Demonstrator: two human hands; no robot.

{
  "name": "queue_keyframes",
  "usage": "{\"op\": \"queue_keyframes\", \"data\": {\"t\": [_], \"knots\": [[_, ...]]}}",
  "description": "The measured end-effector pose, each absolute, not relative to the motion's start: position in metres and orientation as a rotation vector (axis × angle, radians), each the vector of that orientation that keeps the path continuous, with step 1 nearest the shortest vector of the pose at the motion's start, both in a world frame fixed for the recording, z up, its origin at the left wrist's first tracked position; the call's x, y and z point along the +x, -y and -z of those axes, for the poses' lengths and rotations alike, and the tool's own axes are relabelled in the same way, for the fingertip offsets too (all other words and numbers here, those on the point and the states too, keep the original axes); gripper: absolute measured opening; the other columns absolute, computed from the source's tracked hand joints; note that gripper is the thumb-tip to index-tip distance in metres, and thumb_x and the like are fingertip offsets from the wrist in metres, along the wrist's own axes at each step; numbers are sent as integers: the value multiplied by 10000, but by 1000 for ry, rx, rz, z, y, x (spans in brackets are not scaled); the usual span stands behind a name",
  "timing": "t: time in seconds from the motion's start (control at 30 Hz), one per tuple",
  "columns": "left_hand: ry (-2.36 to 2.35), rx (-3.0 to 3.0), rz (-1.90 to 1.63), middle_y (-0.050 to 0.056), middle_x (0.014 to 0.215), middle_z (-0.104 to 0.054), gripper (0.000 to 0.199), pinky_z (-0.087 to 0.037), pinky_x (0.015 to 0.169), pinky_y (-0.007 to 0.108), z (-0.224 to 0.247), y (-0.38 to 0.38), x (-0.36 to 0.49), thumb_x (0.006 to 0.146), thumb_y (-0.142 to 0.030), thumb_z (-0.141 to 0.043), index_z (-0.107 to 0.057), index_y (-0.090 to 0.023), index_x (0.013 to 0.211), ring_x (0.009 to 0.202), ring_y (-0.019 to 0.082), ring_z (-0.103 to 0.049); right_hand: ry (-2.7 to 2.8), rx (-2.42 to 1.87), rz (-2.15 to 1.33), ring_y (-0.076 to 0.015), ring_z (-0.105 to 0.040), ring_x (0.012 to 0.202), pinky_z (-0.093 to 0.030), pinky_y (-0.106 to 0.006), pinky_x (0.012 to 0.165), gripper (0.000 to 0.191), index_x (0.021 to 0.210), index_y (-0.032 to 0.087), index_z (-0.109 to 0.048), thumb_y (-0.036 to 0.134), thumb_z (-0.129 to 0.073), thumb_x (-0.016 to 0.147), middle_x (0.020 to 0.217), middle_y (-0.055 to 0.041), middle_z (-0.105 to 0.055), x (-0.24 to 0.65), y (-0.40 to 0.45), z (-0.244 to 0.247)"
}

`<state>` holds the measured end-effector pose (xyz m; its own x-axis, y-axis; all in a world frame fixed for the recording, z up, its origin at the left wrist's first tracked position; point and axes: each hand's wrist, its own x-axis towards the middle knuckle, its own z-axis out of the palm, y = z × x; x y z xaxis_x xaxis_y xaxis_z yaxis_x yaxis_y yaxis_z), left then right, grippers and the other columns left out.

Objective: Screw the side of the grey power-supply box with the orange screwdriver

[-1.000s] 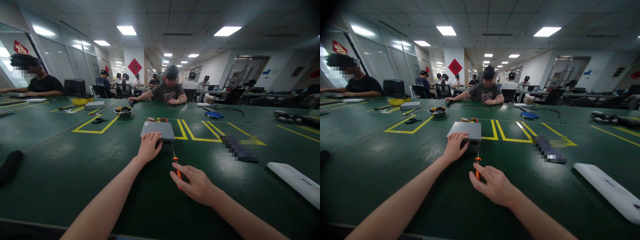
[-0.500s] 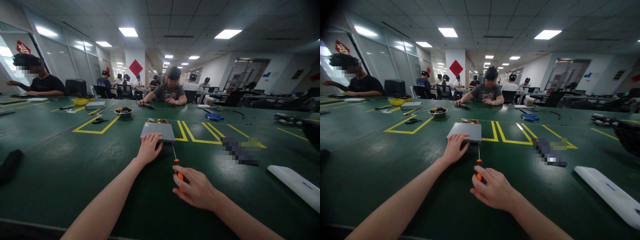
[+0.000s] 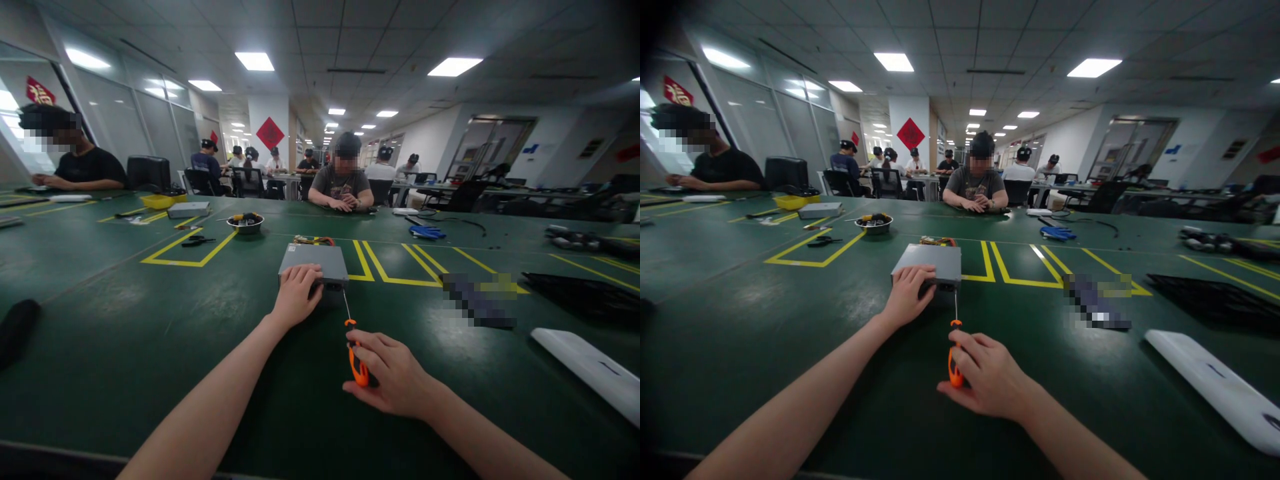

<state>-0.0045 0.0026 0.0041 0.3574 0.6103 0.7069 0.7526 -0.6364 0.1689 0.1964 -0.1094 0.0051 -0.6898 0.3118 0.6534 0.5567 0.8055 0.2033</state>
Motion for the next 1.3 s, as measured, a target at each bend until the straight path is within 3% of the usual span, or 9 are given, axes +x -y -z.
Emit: {"op": "queue_keyframes", "data": {"t": [0.1, 0.27, 0.43, 0.63, 0.8, 0.93, 1.3], "knots": [[1232, -2432, 1147, 14, 1175, -579, 169, -317, 931, 377, -3, -3, -4, 826, -231, -510, -520, -240, 994, 1098, 198, -480, 2494, -679, 525, -213, -607, 872, -512, -328, 696, 327, 1091, 129, -509, 353, -457, 859, 1033, -170, -593, 196, 111, -9], [1225, -2434, 1152, 16, 1175, -578, 163, -318, 924, 377, -4, -3, -4, 827, -237, -510, -520, -238, 990, 1093, 199, -483, 2467, -626, 523, -192, -612, 790, -510, -310, 656, 264, 1021, 110, -538, 317, -483, 867, 985, -156, -611, 195, 111, -7], [1222, -2435, 1153, 19, 1167, -582, 165, -321, 920, 378, -4, -3, -5, 829, -240, -507, -518, -238, 994, 1094, 201, -484, 2483, -694, 357, -232, -592, 931, -512, -348, 738, 371, 1084, 90, -507, 381, -458, 859, 1042, -179, -584, 199, 111, -7], [1228, -2435, 1143, 23, 1175, -580, 173, -317, 925, 382, -3, -3, -4, 833, -246, -500, -517, -237, 1006, 1093, 204, -486, 2518, -640, 470, -193, -617, 750, -508, -328, 640, 335, 1045, 106, -533, 374, -490, 850, 1030, -168, -617, 194, 108, -4], [1235, -2439, 1140, 21, 1177, -579, 174, -318, 931, 377, -3, -3, -4, 824, -234, -509, -520, -234, 998, 1101, 201, -481, 2419, -609, 449, -209, -635, 839, -519, -298, 643, 260, 941, 122, -517, 364, -499, 849, 1017, -181, -630, 195, 106, 3], [1229, -2432, 1144, 22, 1173, -580, 178, -316, 929, 377, -3, -3, -4, 825, -234, -506, -519, -232, 1002, 1103, 201, -479, 2429, -544, 440, -194, -634, 797, -526, -311, 664, 286, 1042, 104, -478, 307, -501, 842, 1060, -189, -613, 195, 107, 1], [1215, -2429, 1156, 16, 1164, -580, 170, -313, 926, 371, -3, -3, -4, 819, -230, -513, -514, -229, 989, 1099, 195, -475, 2545, -573, 391, -181, -623, 799, -516, -297, 665, 261, 1026, 122, -500, 328, -459, 871, 1086, -175, -597, 184, 102, -2]]}}
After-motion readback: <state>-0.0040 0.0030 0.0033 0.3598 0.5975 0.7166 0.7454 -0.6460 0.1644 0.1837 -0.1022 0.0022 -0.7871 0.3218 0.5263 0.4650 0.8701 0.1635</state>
